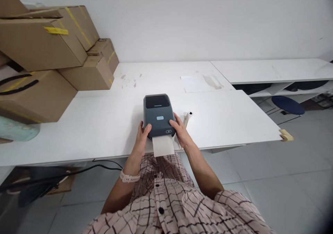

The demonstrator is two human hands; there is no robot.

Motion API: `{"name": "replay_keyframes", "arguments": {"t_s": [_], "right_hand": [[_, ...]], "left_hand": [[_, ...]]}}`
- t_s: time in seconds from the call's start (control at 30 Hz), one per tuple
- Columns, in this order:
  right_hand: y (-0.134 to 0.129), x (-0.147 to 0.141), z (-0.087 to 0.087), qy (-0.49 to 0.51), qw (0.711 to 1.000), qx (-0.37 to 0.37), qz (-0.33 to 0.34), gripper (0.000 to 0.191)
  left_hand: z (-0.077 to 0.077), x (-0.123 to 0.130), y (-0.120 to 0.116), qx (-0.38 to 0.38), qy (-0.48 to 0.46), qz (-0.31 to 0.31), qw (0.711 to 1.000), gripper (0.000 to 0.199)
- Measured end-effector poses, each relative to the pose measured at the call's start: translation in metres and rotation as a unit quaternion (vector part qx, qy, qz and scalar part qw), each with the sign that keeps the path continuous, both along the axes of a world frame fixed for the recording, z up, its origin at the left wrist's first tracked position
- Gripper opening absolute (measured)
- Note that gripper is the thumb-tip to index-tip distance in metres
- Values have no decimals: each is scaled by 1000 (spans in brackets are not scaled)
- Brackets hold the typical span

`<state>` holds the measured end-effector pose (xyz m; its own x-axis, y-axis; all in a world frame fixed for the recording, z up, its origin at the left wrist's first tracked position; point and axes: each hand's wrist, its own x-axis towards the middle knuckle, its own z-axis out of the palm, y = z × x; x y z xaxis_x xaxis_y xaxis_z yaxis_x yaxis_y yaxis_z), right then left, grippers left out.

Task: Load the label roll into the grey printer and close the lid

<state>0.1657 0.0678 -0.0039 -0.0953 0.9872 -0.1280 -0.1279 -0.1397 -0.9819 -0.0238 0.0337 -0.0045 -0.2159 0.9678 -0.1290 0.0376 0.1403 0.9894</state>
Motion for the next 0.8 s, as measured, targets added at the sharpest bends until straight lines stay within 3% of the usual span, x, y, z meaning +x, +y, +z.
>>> {"name": "replay_keyframes", "arguments": {"t_s": [0.13,0.23,0.37,0.5,0.57,0.67,0.7,0.73,0.8], "right_hand": [[-5,1,-6,18,999,-28,14,88],[-8,3,-11,-12,1000,-17,16,86],[-7,5,-14,-29,999,14,3,91],[-5,8,-11,-3,1000,-8,0,95],[-5,9,-9,10,1000,-14,1,97],[-5,7,-8,26,1000,-11,-6,98],[-6,6,-8,27,1000,-9,-11,97],[-6,6,-8,25,1000,-7,-15,96],[-7,5,-10,17,1000,-1,-23,93]], "left_hand": [[-3,0,-4,-33,-67,-8,997,83],[-8,3,-6,4,-50,-9,999,75],[-18,5,-1,55,-2,31,998,74],[-19,4,-2,67,16,11,998,69],[-20,6,-14,97,64,62,991,63],[-26,16,-43,150,135,208,957,44],[-28,20,-54,136,126,216,959,34],[-29,23,-63,103,98,191,971,28],[-27,30,-74,0,2,86,996,35]]}}
